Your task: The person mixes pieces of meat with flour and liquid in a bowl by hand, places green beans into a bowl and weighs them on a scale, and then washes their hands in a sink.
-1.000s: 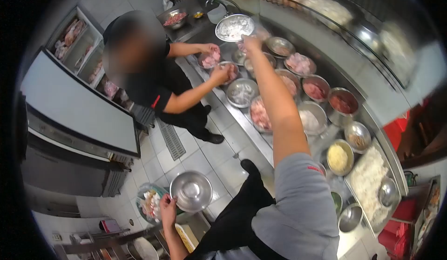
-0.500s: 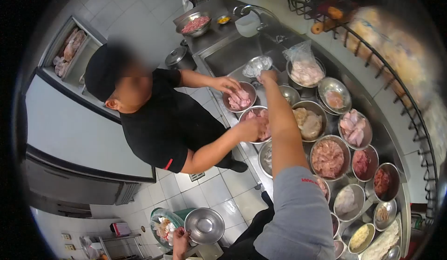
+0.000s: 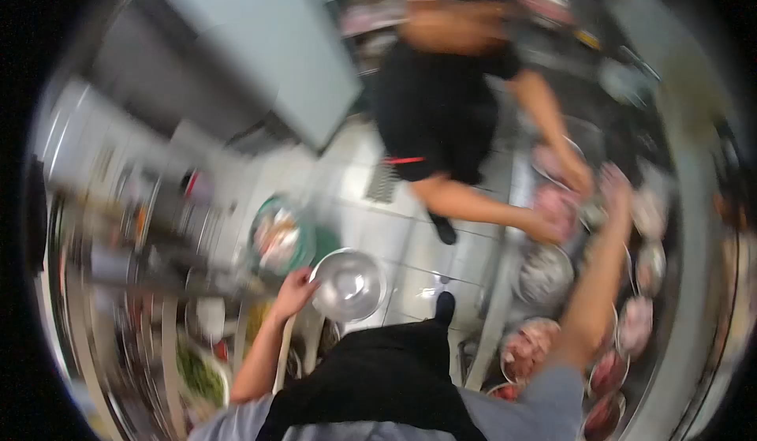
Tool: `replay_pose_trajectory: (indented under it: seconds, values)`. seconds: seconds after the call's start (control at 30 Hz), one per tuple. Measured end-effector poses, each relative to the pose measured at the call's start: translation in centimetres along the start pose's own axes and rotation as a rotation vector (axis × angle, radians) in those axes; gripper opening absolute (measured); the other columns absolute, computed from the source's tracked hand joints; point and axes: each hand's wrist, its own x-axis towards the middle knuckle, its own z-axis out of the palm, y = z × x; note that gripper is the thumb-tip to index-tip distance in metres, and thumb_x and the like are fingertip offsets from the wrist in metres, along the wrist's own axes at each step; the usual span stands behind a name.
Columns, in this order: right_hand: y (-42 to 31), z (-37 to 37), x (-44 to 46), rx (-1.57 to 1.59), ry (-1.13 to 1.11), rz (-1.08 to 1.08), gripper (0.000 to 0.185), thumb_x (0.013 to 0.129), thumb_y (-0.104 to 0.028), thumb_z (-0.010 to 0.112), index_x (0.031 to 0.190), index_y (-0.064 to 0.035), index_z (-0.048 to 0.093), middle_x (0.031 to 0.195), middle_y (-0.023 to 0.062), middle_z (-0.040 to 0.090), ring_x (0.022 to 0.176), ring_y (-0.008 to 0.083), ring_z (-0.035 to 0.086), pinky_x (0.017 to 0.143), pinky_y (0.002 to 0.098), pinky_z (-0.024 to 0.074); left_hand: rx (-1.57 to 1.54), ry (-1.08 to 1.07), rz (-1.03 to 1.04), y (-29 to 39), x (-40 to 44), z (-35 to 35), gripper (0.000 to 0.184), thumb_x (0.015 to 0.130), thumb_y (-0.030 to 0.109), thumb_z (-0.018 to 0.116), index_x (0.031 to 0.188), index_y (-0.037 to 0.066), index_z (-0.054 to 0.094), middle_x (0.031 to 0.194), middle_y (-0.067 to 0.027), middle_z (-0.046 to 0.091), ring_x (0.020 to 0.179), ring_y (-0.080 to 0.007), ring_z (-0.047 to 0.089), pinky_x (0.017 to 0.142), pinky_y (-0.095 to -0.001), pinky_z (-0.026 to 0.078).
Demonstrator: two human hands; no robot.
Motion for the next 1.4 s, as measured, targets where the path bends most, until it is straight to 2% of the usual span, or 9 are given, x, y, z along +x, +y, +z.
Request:
replay_pose_trajectory:
  seconds: [0.13, 0.17, 0.23, 0.3, 0.37, 0.43, 0.67, 1.17, 1.4]
  values:
    - [-8.2, 14.0, -20.2, 0.099, 0.133, 0.098, 0.050, 0.099, -0.021, 0.037, 0.143, 0.0017, 0.030, 0.152, 0.0155, 0.026, 0.139, 0.0237, 0.029, 0.116, 0.0363, 0.0176, -0.157, 0.182, -0.026, -6.6, -5.8, -3.6, 0.024, 0.081, 0.018, 0.063, 0.074, 0.001, 0.048, 0.061, -0.0026, 0.042, 0.061, -0.0123, 0.044, 0.056, -0.0324, 0.040]
    - [-6.2, 10.5, -22.2, -0.258, -0.234, -0.155, 0.046, 0.099, -0.017, 0.042, 0.139, 0.0026, 0.035, 0.148, 0.0166, 0.032, 0.137, 0.0212, 0.031, 0.116, 0.0343, 0.0184, -0.250, 0.222, -0.069, -8.1, -7.7, -4.4, 0.026, 0.082, 0.018, 0.063, 0.072, 0.001, 0.045, 0.061, -0.0016, 0.041, 0.060, -0.0117, 0.043, 0.055, -0.0321, 0.039]
    - [-5.6, 16.3, -28.2, 0.037, -0.177, 0.284, 0.047, 0.097, -0.014, 0.048, 0.141, -0.0024, 0.037, 0.119, 0.0049, 0.058, 0.099, 0.0092, 0.059, 0.080, 0.0174, 0.0494, -0.403, 0.344, -0.080, -9.6, -12.8, -6.1, 0.029, 0.085, 0.015, 0.064, 0.070, 0.005, 0.041, 0.064, 0.0047, 0.032, 0.062, -0.0064, 0.034, 0.051, -0.0282, 0.031]
    - [-5.8, 34.1, -40.4, 0.314, -1.191, 0.574, 0.041, 0.095, -0.017, 0.051, 0.135, -0.0068, 0.045, 0.086, -0.0018, 0.056, 0.067, 0.0064, 0.052, 0.055, 0.0186, 0.0454, -0.442, 0.508, -0.100, -13.0, -17.6, -6.8, 0.031, 0.085, 0.015, 0.064, 0.069, 0.005, 0.040, 0.064, 0.0045, 0.031, 0.061, -0.0066, 0.033, 0.050, -0.0288, 0.030]
    - [3.2, 36.3, -41.2, -0.343, -0.829, 0.687, 0.027, 0.094, -0.019, 0.055, 0.119, -0.0097, 0.052, 0.069, -0.0051, 0.041, 0.051, 0.0055, 0.036, 0.042, 0.0188, 0.0319, -0.474, 0.649, -0.110, -16.7, -22.2, -7.2, 0.032, 0.085, 0.015, 0.064, 0.068, 0.005, 0.039, 0.064, 0.0043, 0.029, 0.061, -0.0068, 0.032, 0.050, -0.0293, 0.029]
    - [8.7, 43.6, -46.2, -0.442, -0.986, 0.746, 0.013, 0.091, -0.020, 0.057, 0.092, -0.0067, 0.058, 0.073, 0.0000, 0.055, 0.056, 0.0079, 0.045, 0.048, 0.0218, 0.0365, -0.560, 0.739, -0.150, -19.0, -26.5, -6.7, 0.035, 0.084, 0.017, 0.065, 0.067, 0.004, 0.038, 0.062, 0.0029, 0.031, 0.060, -0.0080, 0.033, 0.050, -0.0302, 0.030]
    - [22.4, 60.6, -62.3, -0.869, -1.791, 0.485, 0.018, 0.094, -0.019, 0.054, 0.100, -0.0026, 0.060, 0.078, 0.0044, 0.060, 0.057, 0.0071, 0.047, 0.049, 0.0213, 0.0376, -0.499, 1.197, -0.385, -23.2, -39.7, -1.4, 0.029, 0.083, 0.016, 0.063, 0.069, 0.002, 0.042, 0.059, -0.0036, 0.037, 0.057, -0.0118, 0.038, 0.050, -0.0324, 0.033]
    - [30.9, 54.6, -105.7, -0.761, -2.886, 0.553, 0.013, 0.087, -0.011, 0.063, 0.092, -0.0033, 0.054, 0.074, 0.0040, 0.060, 0.061, 0.0096, 0.058, 0.049, 0.0225, 0.0441, -0.783, 1.915, -0.979, -22.0, -70.4, 17.3, 0.028, 0.084, 0.016, 0.065, 0.067, 0.006, 0.044, 0.060, 0.0032, 0.041, 0.058, -0.0068, 0.037, 0.050, -0.0266, 0.033]
    - [29.7, 50.1, -124.1, -0.914, -3.021, 0.367, 0.015, 0.085, -0.010, 0.064, 0.084, -0.0049, 0.050, 0.066, 0.0044, 0.057, 0.056, 0.0105, 0.059, 0.045, 0.0238, 0.0437, -1.085, 2.183, -0.716, -25.6, -83.4, 20.6, 0.024, 0.088, 0.015, 0.063, 0.072, 0.006, 0.048, 0.062, 0.0030, 0.046, 0.055, -0.0062, 0.044, 0.050, -0.0243, 0.040]
